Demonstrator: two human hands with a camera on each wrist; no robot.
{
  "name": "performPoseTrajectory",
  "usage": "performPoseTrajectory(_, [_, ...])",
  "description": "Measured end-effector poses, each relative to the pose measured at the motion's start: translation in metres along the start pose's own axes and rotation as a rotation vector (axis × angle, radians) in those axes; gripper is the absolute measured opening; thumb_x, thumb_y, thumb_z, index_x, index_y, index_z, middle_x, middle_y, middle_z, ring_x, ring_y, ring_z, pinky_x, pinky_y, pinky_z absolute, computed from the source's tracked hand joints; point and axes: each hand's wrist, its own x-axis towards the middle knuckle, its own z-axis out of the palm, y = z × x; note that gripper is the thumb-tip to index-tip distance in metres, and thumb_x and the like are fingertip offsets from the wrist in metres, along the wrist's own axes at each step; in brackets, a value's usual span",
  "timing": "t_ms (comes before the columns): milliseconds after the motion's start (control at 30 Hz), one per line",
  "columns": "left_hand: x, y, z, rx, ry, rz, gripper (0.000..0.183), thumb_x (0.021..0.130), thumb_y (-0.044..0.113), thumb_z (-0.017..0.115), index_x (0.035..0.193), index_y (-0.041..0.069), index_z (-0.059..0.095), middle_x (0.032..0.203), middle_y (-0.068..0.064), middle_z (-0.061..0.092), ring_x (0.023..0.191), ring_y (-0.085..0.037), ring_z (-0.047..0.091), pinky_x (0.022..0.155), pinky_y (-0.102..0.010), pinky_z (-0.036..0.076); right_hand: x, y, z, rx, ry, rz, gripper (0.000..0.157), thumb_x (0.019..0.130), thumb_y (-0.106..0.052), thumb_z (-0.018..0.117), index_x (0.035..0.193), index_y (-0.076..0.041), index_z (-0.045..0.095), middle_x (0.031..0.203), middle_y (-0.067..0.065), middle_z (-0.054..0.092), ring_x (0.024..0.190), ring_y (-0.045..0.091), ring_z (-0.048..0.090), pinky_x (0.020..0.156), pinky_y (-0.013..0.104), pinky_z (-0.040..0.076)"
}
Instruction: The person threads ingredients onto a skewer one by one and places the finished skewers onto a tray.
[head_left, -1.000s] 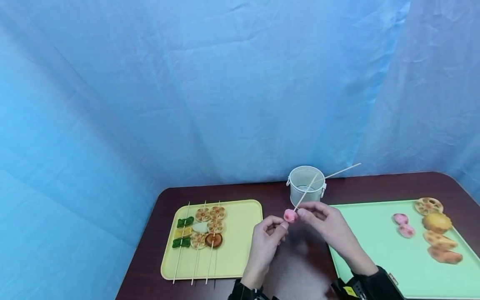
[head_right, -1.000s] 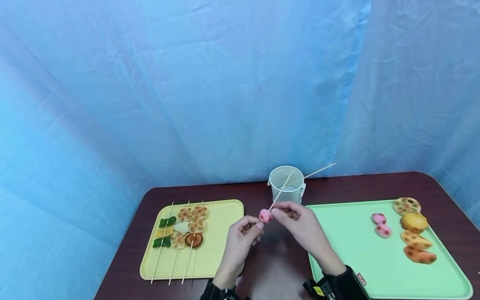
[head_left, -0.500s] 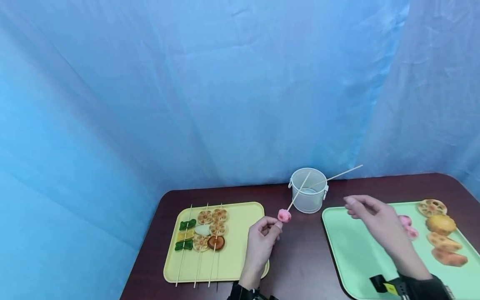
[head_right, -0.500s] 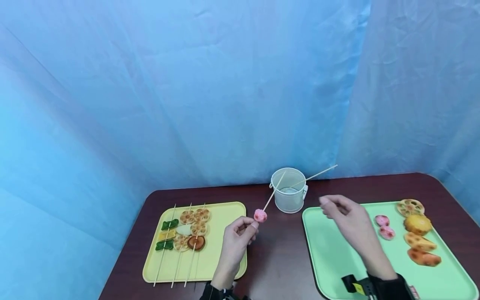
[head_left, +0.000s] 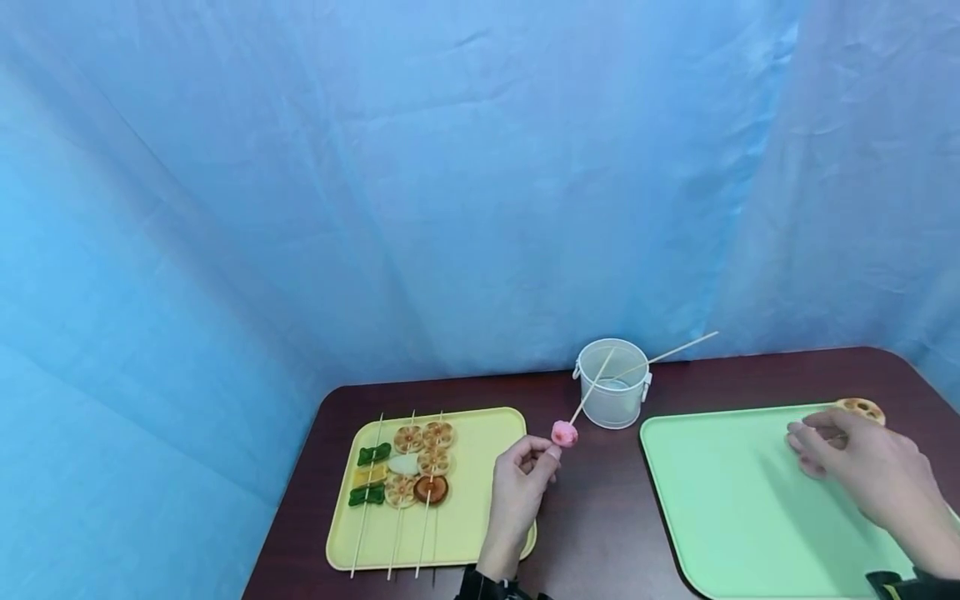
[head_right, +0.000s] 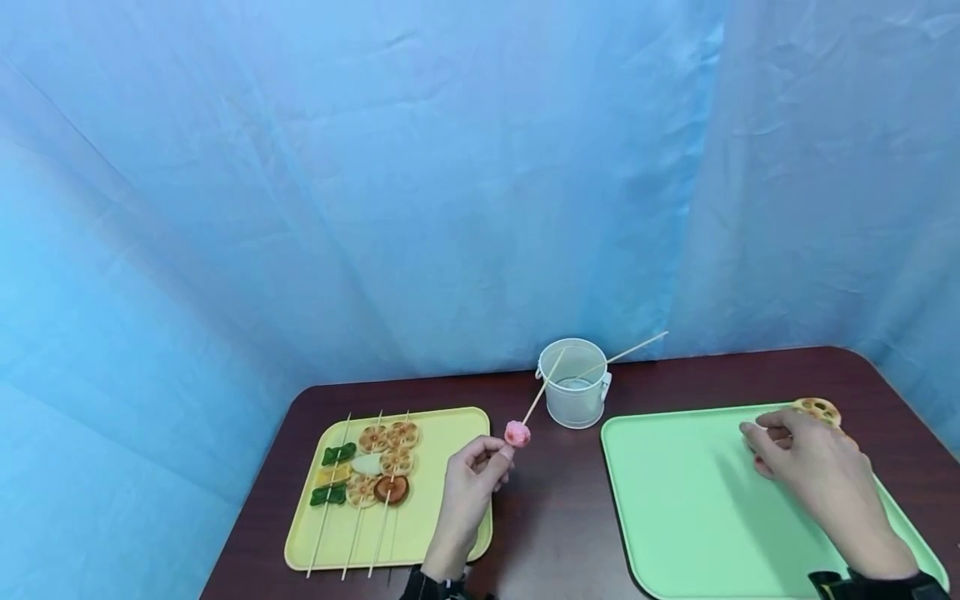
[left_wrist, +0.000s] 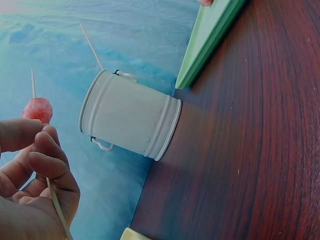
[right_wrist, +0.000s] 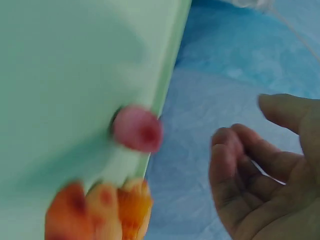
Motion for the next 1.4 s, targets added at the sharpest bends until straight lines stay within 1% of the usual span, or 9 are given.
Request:
performPoseTrajectory(133, [0.000,-0.001,-0.002,0.017,0.006,-0.008,0.014,0.088,0.019,0.068,0.085,0.005,0.069,0.068,-0.001,0.061,0.060,-0.034,0.057,0.048,-0.017,0.037,0.001,0.010,0.004,-0.064,-0.082,-0.013,0.068,0.092,-0.063,0.043,0.103,-0.002,0.070,0.079,-0.001,0.069,0.067,0.021,0.061,0.052,0.043,0.040])
performPoseTrajectory(233, [0.000,-0.001,-0.003,0.018,0.000,-0.022,0.014,0.088,0.020,0.068,0.086,0.006,0.070,0.068,-0.001,0.060,0.062,-0.036,0.056,0.047,-0.017,0.037,-0.002,0.013,0.011,-0.107,-0.032,-0.016,0.061,0.094,-0.059,0.045,0.088,-0.004,0.069,0.072,0.001,0.060,0.061,0.019,0.050,0.049,0.038,0.034])
performPoseTrajectory(400, [-0.005,0.016,-0.002,0.014,0.001,-0.030,0.013,0.089,0.012,0.066,0.087,0.000,0.069,0.070,-0.012,0.062,0.058,-0.021,0.055,0.048,-0.016,0.036,-0.010,0.012,0.022,-0.150,0.077,-0.031,0.049,0.096,-0.051,0.046,0.063,-0.015,0.049,0.056,-0.001,0.035,0.054,0.016,0.035,0.049,0.034,0.024])
performPoseTrajectory(567, [-0.009,0.034,-0.001,0.019,-0.002,-0.029,0.013,0.090,0.008,0.064,0.089,-0.003,0.069,0.073,-0.021,0.062,0.057,-0.011,0.052,0.048,-0.016,0.035,-0.013,0.012,0.023,-0.172,0.122,-0.070,0.049,0.096,-0.040,0.050,0.055,-0.015,0.037,0.053,-0.002,0.030,0.051,0.016,0.030,0.047,0.032,0.022])
performPoseTrajectory(767, [-0.009,0.034,-0.002,0.011,0.000,-0.026,0.012,0.090,0.008,0.064,0.089,-0.003,0.069,0.073,-0.019,0.062,0.056,-0.008,0.051,0.048,-0.016,0.036,-0.012,0.017,0.024,-0.174,0.116,-0.111,0.037,0.091,-0.021,0.052,0.059,-0.015,0.034,0.058,-0.001,0.029,0.055,0.017,0.031,0.050,0.032,0.023])
performPoseTrajectory(1000, [-0.007,0.033,-0.003,-0.004,0.003,-0.011,0.012,0.090,0.007,0.064,0.088,-0.004,0.068,0.072,-0.017,0.061,0.055,-0.008,0.050,0.048,-0.015,0.036,-0.008,0.016,0.026,-0.146,0.101,-0.095,0.028,0.088,-0.015,0.050,0.064,-0.014,0.033,0.063,0.000,0.027,0.054,0.017,0.028,0.049,0.031,0.021])
performPoseTrajectory(1133, [-0.008,0.032,-0.003,-0.009,-0.004,-0.007,0.013,0.090,0.008,0.064,0.089,-0.005,0.068,0.075,-0.025,0.061,0.055,-0.008,0.050,0.048,-0.015,0.035,-0.009,0.016,0.027,-0.126,0.078,-0.078,0.021,0.085,-0.012,0.049,0.068,-0.012,0.036,0.065,0.001,0.028,0.055,0.017,0.029,0.049,0.031,0.022])
performPoseTrajectory(1267, [-0.009,0.033,-0.004,-0.012,-0.008,-0.012,0.015,0.090,0.009,0.064,0.090,-0.005,0.068,0.078,-0.031,0.060,0.055,-0.007,0.049,0.047,-0.016,0.034,-0.009,0.016,0.023,-0.110,0.075,-0.078,0.015,0.086,-0.015,0.054,0.074,-0.007,0.051,0.068,0.004,0.049,0.058,0.017,0.038,0.049,0.031,0.029])
performPoseTrajectory(1400, [-0.009,0.034,-0.004,-0.010,-0.006,-0.015,0.015,0.090,0.008,0.064,0.090,-0.005,0.068,0.077,-0.028,0.061,0.055,-0.007,0.050,0.048,-0.016,0.034,-0.007,0.007,0.017,-0.092,0.049,-0.049,0.033,0.092,-0.031,0.057,0.092,0.002,0.065,0.080,0.009,0.065,0.063,0.023,0.054,0.052,0.037,0.040])
